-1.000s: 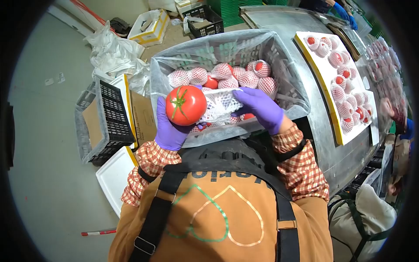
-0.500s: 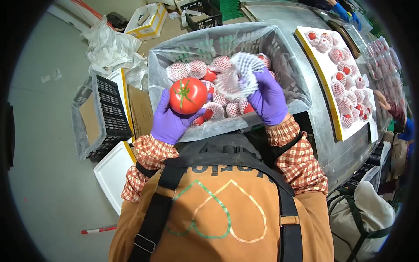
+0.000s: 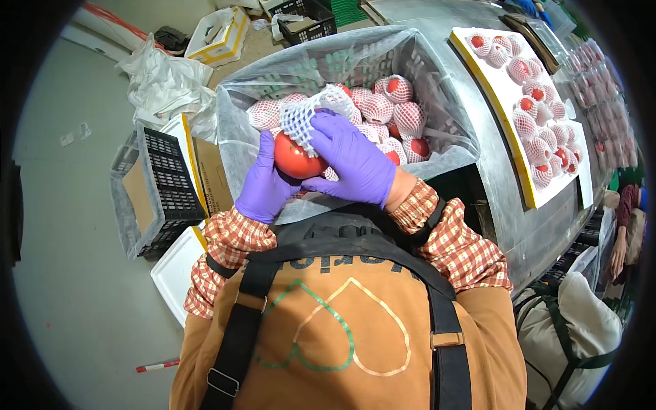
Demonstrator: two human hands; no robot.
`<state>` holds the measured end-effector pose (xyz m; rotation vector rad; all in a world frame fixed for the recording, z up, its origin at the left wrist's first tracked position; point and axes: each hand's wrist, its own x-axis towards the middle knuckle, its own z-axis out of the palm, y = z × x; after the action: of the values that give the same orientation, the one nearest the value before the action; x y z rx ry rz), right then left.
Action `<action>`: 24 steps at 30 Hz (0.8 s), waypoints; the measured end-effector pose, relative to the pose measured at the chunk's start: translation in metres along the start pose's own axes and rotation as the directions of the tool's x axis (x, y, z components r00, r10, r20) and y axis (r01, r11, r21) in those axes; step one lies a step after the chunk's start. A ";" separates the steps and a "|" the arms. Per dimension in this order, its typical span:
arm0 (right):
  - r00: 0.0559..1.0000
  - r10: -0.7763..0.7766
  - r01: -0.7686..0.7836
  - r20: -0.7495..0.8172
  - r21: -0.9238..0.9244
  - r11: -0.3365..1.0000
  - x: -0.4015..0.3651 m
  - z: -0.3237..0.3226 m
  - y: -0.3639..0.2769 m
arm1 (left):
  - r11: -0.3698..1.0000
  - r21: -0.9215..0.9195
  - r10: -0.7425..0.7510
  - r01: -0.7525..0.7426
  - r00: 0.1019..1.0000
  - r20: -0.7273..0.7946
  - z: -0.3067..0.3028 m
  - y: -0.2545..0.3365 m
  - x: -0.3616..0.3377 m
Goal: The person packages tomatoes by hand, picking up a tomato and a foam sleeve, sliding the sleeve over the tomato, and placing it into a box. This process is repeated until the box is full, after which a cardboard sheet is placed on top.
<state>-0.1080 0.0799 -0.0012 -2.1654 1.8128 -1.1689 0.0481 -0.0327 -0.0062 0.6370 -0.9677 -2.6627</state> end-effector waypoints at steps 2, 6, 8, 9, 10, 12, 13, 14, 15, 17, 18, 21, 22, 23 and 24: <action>0.998 0.065 -0.066 0.017 0.041 0.997 -0.004 0.006 0.002 | 0.998 0.063 -0.008 0.008 1.000 0.012 -0.003 -0.001 0.002; 0.931 0.363 -0.272 -0.039 0.589 0.761 0.001 -0.002 -0.010 | 0.944 0.266 -0.241 0.196 0.960 0.146 -0.015 0.023 -0.007; 0.845 0.530 -0.362 0.071 0.806 0.469 -0.006 -0.006 -0.014 | 0.913 0.386 -0.176 0.130 0.981 0.086 -0.030 0.023 0.000; 0.745 0.624 -0.376 0.235 0.921 0.102 -0.008 -0.009 -0.019 | 0.864 0.498 -0.093 0.070 0.995 0.021 -0.033 0.023 0.004; 0.725 0.623 -0.342 0.293 0.939 -0.043 -0.012 -0.007 -0.020 | 0.910 0.405 -0.083 0.086 0.996 -0.027 -0.036 0.022 0.006; 0.725 0.623 -0.258 0.295 0.954 -0.152 -0.013 -0.007 -0.029 | 0.942 0.317 -0.115 0.113 0.993 -0.013 -0.029 0.015 0.009; 0.729 0.614 -0.168 0.303 0.948 -0.269 -0.013 -0.006 -0.032 | 0.963 0.229 -0.145 0.144 0.989 -0.012 -0.026 0.012 0.009; 0.678 0.640 -0.196 0.363 0.928 -0.318 -0.019 -0.007 -0.033 | 0.974 0.128 -0.201 0.188 0.975 0.093 -0.033 0.004 0.013; 0.674 0.650 -0.190 0.353 0.932 -0.310 -0.023 -0.005 -0.031 | 0.972 0.131 -0.208 0.194 0.972 0.105 -0.031 0.003 0.013; 0.664 0.641 -0.145 0.385 0.908 -0.394 -0.032 0.001 -0.026 | 0.955 -0.085 -0.258 0.285 0.937 0.237 -0.027 0.000 0.015; 0.658 0.655 -0.134 0.372 0.914 -0.384 -0.032 0.001 -0.028 | 0.945 -0.123 -0.261 0.302 0.928 0.266 -0.027 -0.001 0.019; 0.680 0.676 -0.038 0.285 0.934 -0.356 -0.034 -0.007 -0.034 | 0.965 -0.054 -0.231 0.256 0.930 0.285 -0.024 -0.001 0.024; 0.685 0.665 -0.078 0.297 0.938 -0.338 -0.036 -0.013 -0.035 | 0.962 -0.048 -0.242 0.268 0.922 0.301 -0.021 0.000 0.025; 0.690 0.654 -0.118 0.310 0.940 -0.321 -0.036 -0.021 -0.037 | 0.982 -0.007 -0.177 0.186 0.942 0.284 -0.017 0.001 0.024; 0.722 0.631 -0.122 0.284 0.950 -0.288 -0.029 -0.030 -0.040 | 0.994 0.038 -0.110 0.103 0.956 0.273 -0.011 0.003 0.024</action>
<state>-0.0940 0.1293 0.0263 -0.2610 0.7044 -1.7886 0.0322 -0.0500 -0.0194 0.3366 -1.0633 -2.8946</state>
